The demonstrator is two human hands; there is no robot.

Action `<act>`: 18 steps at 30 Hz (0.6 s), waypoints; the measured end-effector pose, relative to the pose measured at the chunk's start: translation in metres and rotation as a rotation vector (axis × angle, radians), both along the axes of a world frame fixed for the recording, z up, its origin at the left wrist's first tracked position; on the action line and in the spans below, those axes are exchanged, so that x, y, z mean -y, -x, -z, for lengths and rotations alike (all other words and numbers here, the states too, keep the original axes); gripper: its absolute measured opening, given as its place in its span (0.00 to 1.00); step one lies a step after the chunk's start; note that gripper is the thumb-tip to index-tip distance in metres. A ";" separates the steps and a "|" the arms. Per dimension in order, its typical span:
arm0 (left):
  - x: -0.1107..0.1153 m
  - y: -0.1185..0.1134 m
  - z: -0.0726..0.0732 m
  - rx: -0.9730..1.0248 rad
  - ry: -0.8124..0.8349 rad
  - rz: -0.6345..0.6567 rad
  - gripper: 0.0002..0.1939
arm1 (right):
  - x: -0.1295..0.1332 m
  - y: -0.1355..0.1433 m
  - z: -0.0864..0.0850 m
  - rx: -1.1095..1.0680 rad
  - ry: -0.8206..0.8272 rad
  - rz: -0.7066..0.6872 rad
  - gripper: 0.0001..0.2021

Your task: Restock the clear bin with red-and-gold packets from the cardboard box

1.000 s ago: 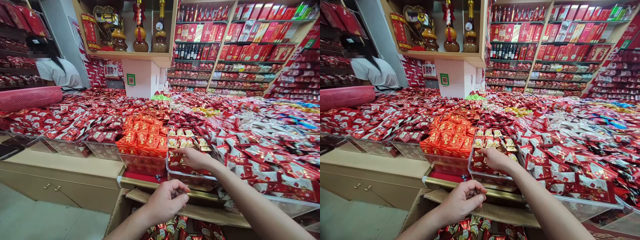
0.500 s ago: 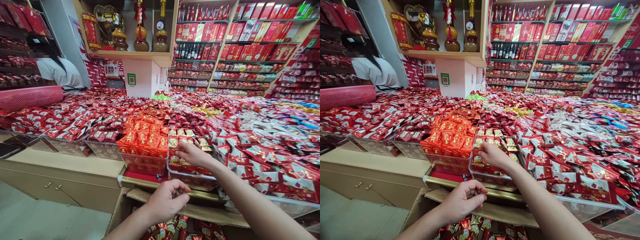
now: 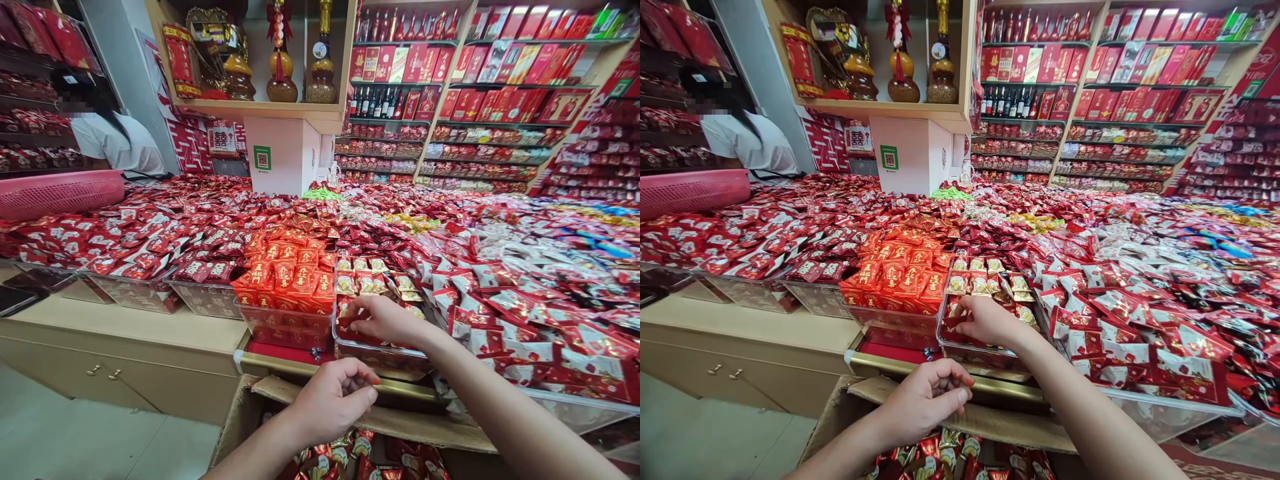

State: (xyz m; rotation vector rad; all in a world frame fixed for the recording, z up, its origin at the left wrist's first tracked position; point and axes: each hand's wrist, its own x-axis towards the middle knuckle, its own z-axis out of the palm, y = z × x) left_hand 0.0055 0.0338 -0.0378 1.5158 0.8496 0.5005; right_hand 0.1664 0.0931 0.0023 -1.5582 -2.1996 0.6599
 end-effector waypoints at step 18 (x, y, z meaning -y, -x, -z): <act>-0.002 0.001 0.007 0.113 0.013 -0.019 0.10 | -0.014 -0.005 0.007 -0.396 0.025 0.308 0.05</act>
